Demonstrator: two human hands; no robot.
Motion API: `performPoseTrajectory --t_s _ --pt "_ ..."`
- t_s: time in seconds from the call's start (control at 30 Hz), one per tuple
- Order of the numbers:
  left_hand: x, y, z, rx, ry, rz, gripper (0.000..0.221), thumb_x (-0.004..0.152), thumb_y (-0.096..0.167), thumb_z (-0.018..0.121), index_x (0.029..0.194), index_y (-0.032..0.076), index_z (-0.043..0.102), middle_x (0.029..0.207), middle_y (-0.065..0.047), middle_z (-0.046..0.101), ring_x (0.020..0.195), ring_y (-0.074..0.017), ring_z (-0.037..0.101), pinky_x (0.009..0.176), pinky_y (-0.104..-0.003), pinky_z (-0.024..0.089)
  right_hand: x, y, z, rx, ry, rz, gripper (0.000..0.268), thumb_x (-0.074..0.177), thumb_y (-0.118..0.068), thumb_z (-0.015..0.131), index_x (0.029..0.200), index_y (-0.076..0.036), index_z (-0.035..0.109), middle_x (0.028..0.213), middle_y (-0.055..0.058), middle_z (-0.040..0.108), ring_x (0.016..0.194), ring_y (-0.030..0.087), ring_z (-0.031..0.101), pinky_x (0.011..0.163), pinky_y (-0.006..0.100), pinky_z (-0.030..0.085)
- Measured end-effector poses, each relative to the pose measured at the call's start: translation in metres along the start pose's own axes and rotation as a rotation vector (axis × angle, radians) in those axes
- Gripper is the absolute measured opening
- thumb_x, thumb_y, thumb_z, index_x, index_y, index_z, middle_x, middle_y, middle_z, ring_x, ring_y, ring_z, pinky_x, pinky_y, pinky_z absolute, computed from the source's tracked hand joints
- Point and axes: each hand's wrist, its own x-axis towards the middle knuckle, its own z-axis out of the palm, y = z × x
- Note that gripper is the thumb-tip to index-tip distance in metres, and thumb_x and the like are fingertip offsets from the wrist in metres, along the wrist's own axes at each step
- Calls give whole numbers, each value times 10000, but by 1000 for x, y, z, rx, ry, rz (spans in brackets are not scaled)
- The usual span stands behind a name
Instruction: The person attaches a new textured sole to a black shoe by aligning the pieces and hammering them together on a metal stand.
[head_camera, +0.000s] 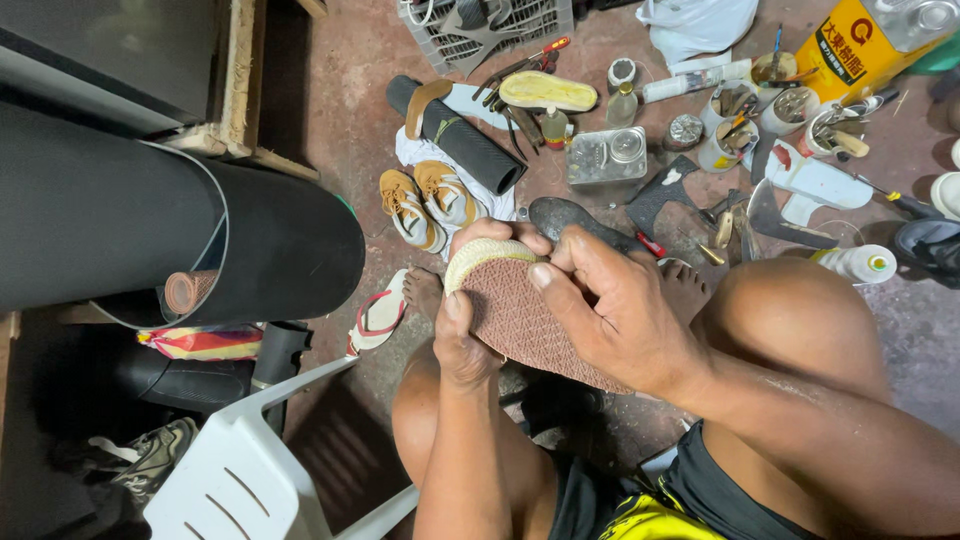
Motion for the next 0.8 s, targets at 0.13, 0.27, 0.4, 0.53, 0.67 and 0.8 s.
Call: performPoseTrajectory --t_s 0.13,0.27,0.4,0.53,0.67,0.8 --pt "0 -2 -1 3 -2 6 671 960 529 706 1372 41 500 1240 -185 566 1187 -258 558 1067 -399 479 2 -1 0 12 16 -20 211 998 -129 641 871 -19 513 636 56 530 571 44 474 497 295 429" --pt "1 -3 -1 -12 -1 1 684 958 526 714 1406 55 500 1246 -173 566 1164 -257 568 1040 -403 492 5 -2 2 -19 24 55 224 988 -131 658 851 -15 523 595 56 514 552 47 437 469 301 408" --pt "1 -2 -3 31 38 -15 700 949 547 712 1400 57 495 1267 -170 569 1169 -264 580 1043 -412 501 8 2 6 18 20 93 233 985 -138 668 849 -12 528 616 44 513 604 33 429 492 284 413" --pt "5 -3 -6 -91 73 -27 674 958 549 702 1364 47 506 1247 -179 592 1130 -280 599 999 -408 506 10 8 1 58 -54 99 166 986 -139 664 916 -23 568 666 20 520 648 19 423 520 253 420" --pt "5 -2 -7 -213 131 22 657 982 560 674 1375 55 523 1156 -191 619 1088 -335 620 1024 -478 520 7 9 -2 106 -139 245 188 978 -139 682 906 -16 558 658 22 474 620 30 392 495 265 355" --pt "5 3 -9 -296 113 66 615 1002 564 649 1334 62 522 1159 -182 624 1101 -353 618 998 -472 515 0 5 0 177 -167 231 111 963 -109 653 977 -26 580 649 4 539 616 10 451 502 245 407"
